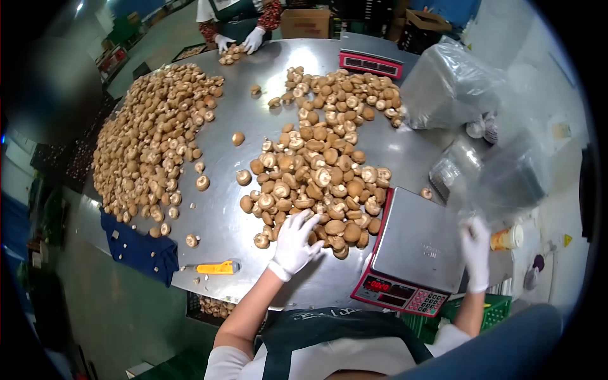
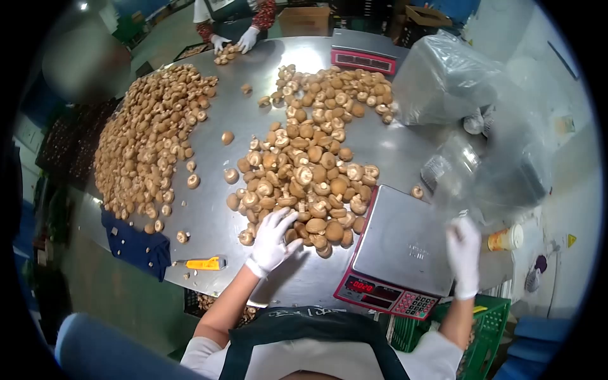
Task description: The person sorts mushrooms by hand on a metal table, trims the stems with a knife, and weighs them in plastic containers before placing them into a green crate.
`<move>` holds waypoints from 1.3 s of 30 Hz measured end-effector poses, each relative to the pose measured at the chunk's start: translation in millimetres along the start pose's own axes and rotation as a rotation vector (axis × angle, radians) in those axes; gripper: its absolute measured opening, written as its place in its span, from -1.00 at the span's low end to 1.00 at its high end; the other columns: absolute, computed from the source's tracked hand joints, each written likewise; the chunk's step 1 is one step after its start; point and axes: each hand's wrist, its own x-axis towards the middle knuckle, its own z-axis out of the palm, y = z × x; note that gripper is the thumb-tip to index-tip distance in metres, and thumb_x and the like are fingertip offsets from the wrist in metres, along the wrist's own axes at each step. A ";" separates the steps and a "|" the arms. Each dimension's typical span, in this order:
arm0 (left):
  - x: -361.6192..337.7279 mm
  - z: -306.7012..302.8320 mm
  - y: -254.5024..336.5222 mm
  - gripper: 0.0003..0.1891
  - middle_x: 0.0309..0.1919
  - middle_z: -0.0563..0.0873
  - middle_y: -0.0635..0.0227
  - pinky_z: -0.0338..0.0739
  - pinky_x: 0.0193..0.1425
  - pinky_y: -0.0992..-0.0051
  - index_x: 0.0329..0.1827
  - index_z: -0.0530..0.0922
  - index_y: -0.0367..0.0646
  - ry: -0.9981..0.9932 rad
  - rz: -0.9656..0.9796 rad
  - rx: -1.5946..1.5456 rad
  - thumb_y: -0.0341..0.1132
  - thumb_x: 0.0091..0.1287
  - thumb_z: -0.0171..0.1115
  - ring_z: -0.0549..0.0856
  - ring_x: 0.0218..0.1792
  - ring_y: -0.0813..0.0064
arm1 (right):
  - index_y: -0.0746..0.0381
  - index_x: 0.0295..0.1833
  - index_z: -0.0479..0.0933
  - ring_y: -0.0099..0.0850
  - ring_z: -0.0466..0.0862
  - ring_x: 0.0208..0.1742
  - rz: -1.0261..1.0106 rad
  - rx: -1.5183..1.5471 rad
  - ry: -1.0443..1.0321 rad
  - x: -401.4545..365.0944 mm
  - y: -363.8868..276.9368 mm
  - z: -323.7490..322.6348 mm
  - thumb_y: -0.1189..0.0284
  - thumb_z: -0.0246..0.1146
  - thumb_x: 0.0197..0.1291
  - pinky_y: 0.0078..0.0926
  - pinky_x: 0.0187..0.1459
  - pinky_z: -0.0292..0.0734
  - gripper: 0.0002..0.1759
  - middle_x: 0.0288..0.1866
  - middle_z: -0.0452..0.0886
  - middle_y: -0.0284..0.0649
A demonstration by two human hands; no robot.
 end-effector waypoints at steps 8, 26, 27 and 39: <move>34.4 39.7 17.8 -0.27 0.35 0.27 0.16 0.01 0.39 -0.02 0.29 0.37 0.12 -0.356 0.113 0.269 0.16 0.02 0.26 0.18 0.36 -0.02 | 0.16 -0.28 0.52 -0.24 0.49 -0.16 -0.058 -0.258 -0.201 -104.0 -54.6 19.3 0.46 0.41 -0.25 -0.24 -0.07 0.34 -0.69 -0.27 0.51 -0.28; -159.8 7.8 -57.5 -0.53 0.09 0.45 0.24 0.19 0.26 -0.08 0.00 0.58 0.12 0.152 0.195 0.064 -0.08 -0.03 0.44 0.42 0.15 0.12 | 0.21 0.21 0.38 0.11 0.16 0.35 -0.192 0.085 -0.503 -133.0 -148.1 227.8 0.17 0.26 0.04 0.05 0.30 0.07 -0.38 0.31 0.25 0.03; -167.4 6.1 -59.0 -0.53 0.09 0.45 0.24 0.19 0.26 -0.08 0.00 0.58 0.12 0.153 0.177 0.068 -0.08 -0.03 0.44 0.42 0.15 0.12 | 0.21 0.21 0.38 0.11 0.16 0.35 -0.201 0.091 -0.518 -138.0 -150.6 227.8 0.17 0.26 0.04 0.05 0.30 0.07 -0.38 0.31 0.25 0.03; -244.0 -9.6 -91.6 -0.56 0.09 0.46 0.08 0.16 0.29 -0.01 0.10 0.45 -0.13 0.325 -0.410 0.313 -0.17 0.19 0.23 0.37 0.18 0.02 | 0.15 0.26 0.30 0.09 0.16 0.33 -0.166 0.032 -0.420 -156.8 -154.7 217.5 0.19 0.43 -0.20 0.05 0.31 0.08 -0.17 0.33 0.18 0.03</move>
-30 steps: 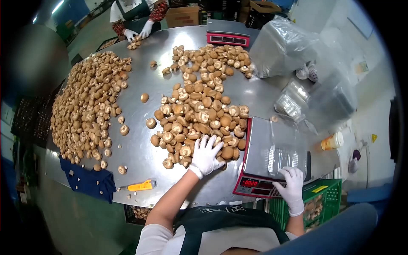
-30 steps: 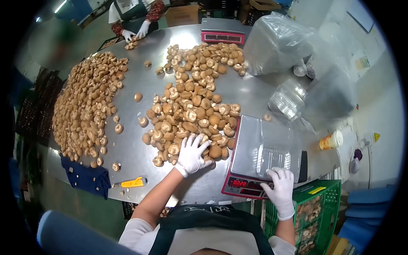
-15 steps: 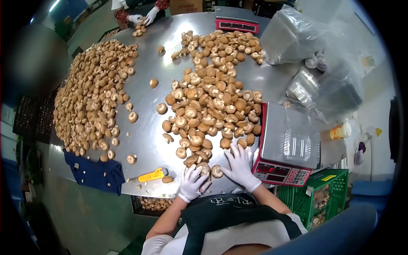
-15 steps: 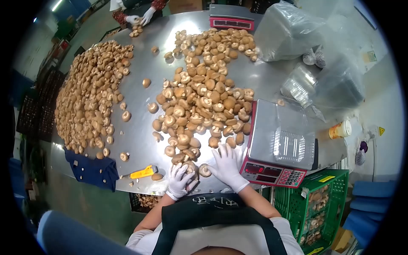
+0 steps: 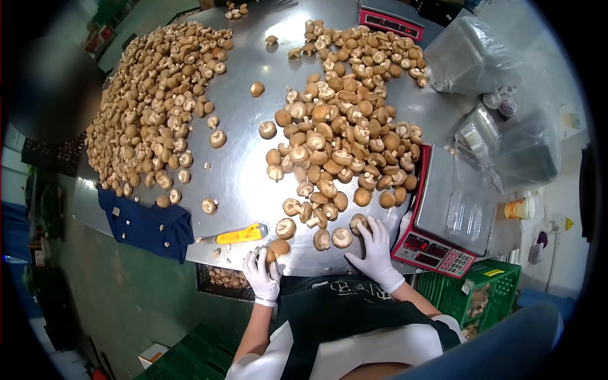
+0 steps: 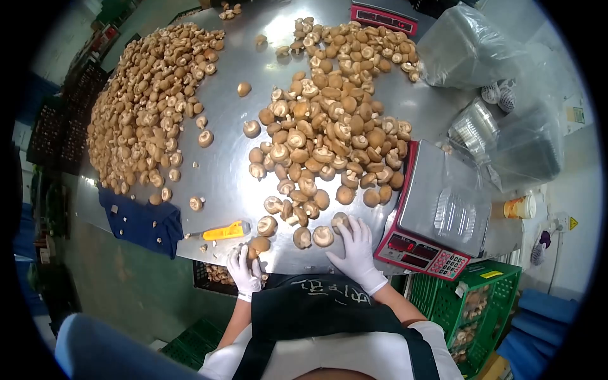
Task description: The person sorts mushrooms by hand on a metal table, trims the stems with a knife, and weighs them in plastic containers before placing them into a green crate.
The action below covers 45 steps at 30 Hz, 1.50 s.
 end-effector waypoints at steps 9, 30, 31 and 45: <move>22.0 -2.7 10.0 -0.52 0.00 0.55 0.12 0.29 0.18 0.17 0.04 0.47 -0.20 -0.046 0.036 -0.209 -0.28 0.03 0.38 0.48 0.04 0.08 | 0.21 0.07 0.44 -0.04 0.34 0.21 -0.131 0.064 0.047 30.4 -16.3 -4.9 0.32 0.38 -0.13 -0.14 0.21 0.23 -0.43 0.18 0.38 -0.07; 12.2 -40.5 24.6 -0.53 -0.01 0.50 0.13 0.52 -0.04 0.48 0.11 0.42 -0.31 -0.036 -0.122 -0.561 -0.55 0.09 0.30 0.58 -0.08 0.31 | 0.15 -0.34 0.50 -0.23 0.57 -0.29 -0.386 0.034 -0.029 133.0 -94.3 18.1 0.49 0.20 -0.04 -0.26 -0.22 0.40 -0.90 -0.40 0.55 -0.20; 11.9 -39.9 24.5 -0.54 -0.03 0.51 0.15 0.51 -0.04 0.51 0.12 0.42 -0.31 -0.047 -0.163 -0.622 -0.56 0.11 0.29 0.58 -0.10 0.37 | 0.14 -0.34 0.50 -0.22 0.59 -0.32 -0.400 0.051 -0.120 130.9 -97.6 18.9 0.49 0.19 -0.03 -0.25 -0.25 0.43 -0.91 -0.40 0.55 -0.19; -6.6 -83.9 -25.5 -0.57 0.03 0.51 0.20 0.54 0.04 0.39 0.26 0.30 -0.08 -0.140 -0.925 -2.024 -0.17 0.37 0.09 0.59 -0.06 0.38 | 0.20 -0.06 0.51 -0.17 0.59 -0.09 -0.674 0.547 -0.421 75.1 -180.5 41.0 0.42 0.21 0.08 -0.28 -0.06 0.50 -0.72 -0.08 0.58 -0.19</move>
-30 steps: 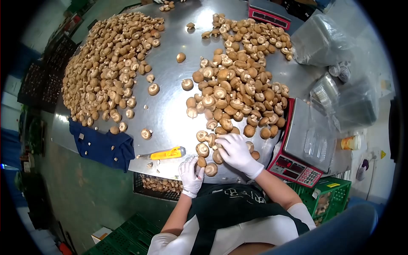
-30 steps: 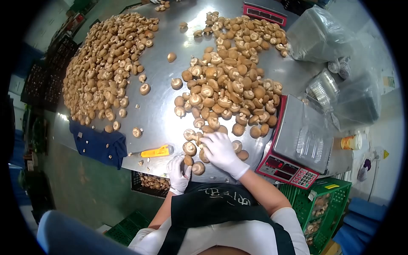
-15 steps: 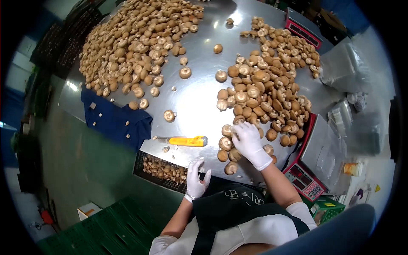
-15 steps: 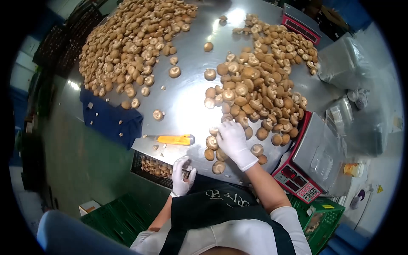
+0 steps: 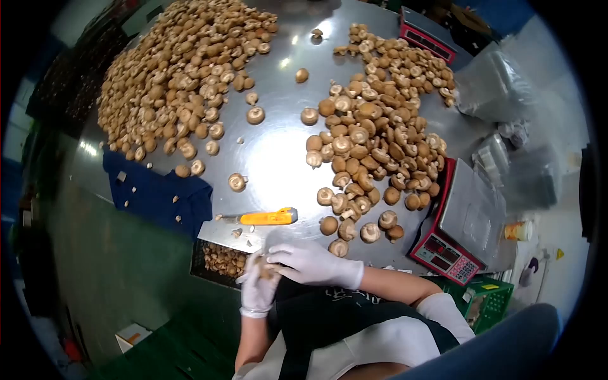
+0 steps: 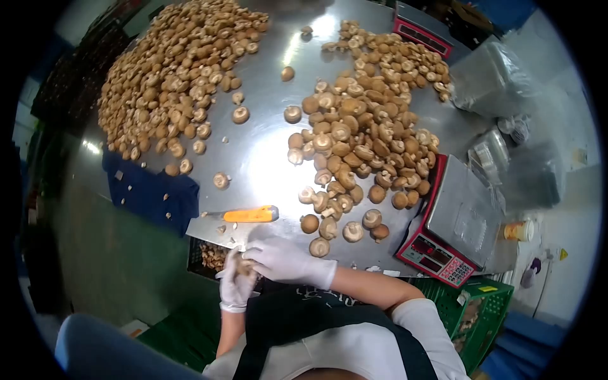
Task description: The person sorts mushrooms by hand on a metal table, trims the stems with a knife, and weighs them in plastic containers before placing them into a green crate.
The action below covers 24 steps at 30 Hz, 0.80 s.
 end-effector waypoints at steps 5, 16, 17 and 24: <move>-18.2 -67.6 58.6 -0.85 -0.34 0.56 0.27 0.47 -0.42 0.56 -0.15 0.50 -0.19 0.547 0.217 -0.331 -0.33 0.29 0.12 0.52 -0.46 0.50 | 0.19 -0.15 0.52 -0.22 0.57 -0.17 0.067 -0.228 -0.183 -5.1 18.6 4.5 0.36 0.18 0.10 -0.27 -0.15 0.47 -0.79 -0.20 0.55 -0.23; 5.3 -78.3 60.8 -0.66 -0.13 0.56 0.21 0.52 -0.17 0.45 0.09 0.46 -0.05 0.672 0.283 -0.027 -0.39 0.23 0.16 0.57 -0.21 0.34 | 0.18 -0.28 0.51 -0.23 0.56 -0.24 0.507 -0.731 0.204 -28.8 83.0 -59.2 0.36 0.22 0.01 -0.26 -0.19 0.44 -0.84 -0.32 0.54 -0.19; 8.4 -77.8 61.1 -0.58 -0.02 0.52 0.21 0.50 -0.13 0.43 0.18 0.43 0.00 0.800 0.319 0.173 -0.41 0.22 0.14 0.55 -0.12 0.33 | 0.17 -0.31 0.50 -0.24 0.56 -0.27 0.510 -0.769 0.177 -33.8 92.4 -58.4 0.38 0.20 0.01 -0.27 -0.22 0.42 -0.87 -0.34 0.55 -0.20; 7.6 -11.4 62.7 -0.54 0.16 0.45 0.13 0.42 0.15 0.45 0.24 0.34 -0.26 0.299 0.641 1.011 -0.48 0.25 0.16 0.52 0.05 0.38 | 0.15 -0.36 0.51 -0.26 0.55 -0.29 0.372 -0.490 0.420 -23.7 50.1 -60.4 0.36 0.25 0.02 -0.30 -0.28 0.42 -0.88 -0.35 0.51 -0.25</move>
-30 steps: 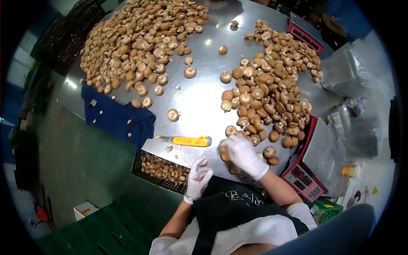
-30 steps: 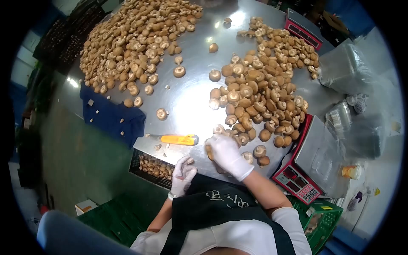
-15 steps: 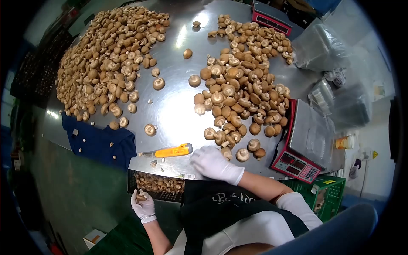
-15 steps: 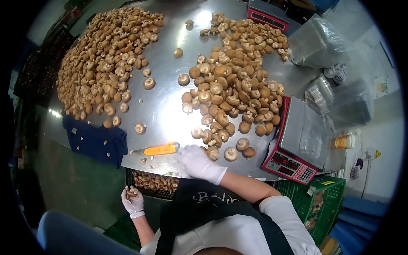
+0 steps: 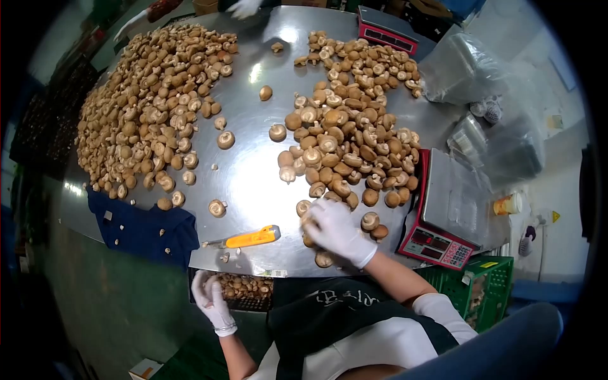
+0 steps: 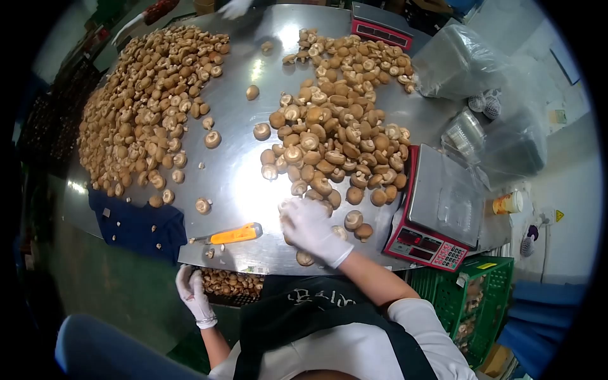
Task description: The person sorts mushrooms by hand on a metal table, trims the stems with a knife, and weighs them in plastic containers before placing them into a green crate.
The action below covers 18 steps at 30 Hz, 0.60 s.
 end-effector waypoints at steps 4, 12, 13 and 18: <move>-25.2 63.8 38.1 -0.29 0.17 0.39 0.15 0.43 0.16 0.45 0.40 0.09 -0.22 -0.361 -0.303 -0.441 -0.44 0.22 0.27 0.53 0.07 0.40 | 0.20 -0.30 0.48 -0.29 0.56 -0.29 0.069 0.666 -0.263 -6.0 -60.7 12.3 0.33 0.29 0.09 -0.42 -0.22 0.47 -0.81 -0.34 0.51 -0.19; -32.5 36.8 17.5 -0.50 0.04 0.52 0.19 0.58 0.06 0.39 0.24 0.29 -0.21 -0.102 -0.565 -0.646 -0.51 0.23 0.20 0.61 -0.01 0.34 | 0.28 -0.04 0.44 -0.20 0.51 -0.03 -0.144 0.419 -0.338 -4.2 -58.9 72.4 0.39 0.14 0.17 -0.26 0.03 0.39 -0.73 -0.11 0.50 -0.14; -32.8 28.8 11.5 -0.51 0.04 0.52 0.20 0.58 0.06 0.38 0.24 0.30 -0.20 -0.040 -0.605 -0.686 -0.51 0.22 0.20 0.60 -0.01 0.32 | 0.28 -0.04 0.44 -0.20 0.51 -0.03 -0.146 0.424 -0.344 -1.4 -55.6 83.1 0.39 0.14 0.17 -0.26 0.03 0.39 -0.73 -0.11 0.50 -0.14; -41.3 18.9 9.8 -0.55 0.05 0.50 0.20 0.60 0.04 0.35 0.22 0.32 -0.14 -0.024 -0.638 -0.692 -0.49 0.25 0.15 0.60 -0.01 0.28 | 0.30 0.20 0.33 -0.16 0.48 0.05 -0.307 -0.058 -0.328 6.4 -43.6 119.1 0.37 0.18 0.10 -0.25 0.09 0.38 -0.47 0.01 0.47 -0.13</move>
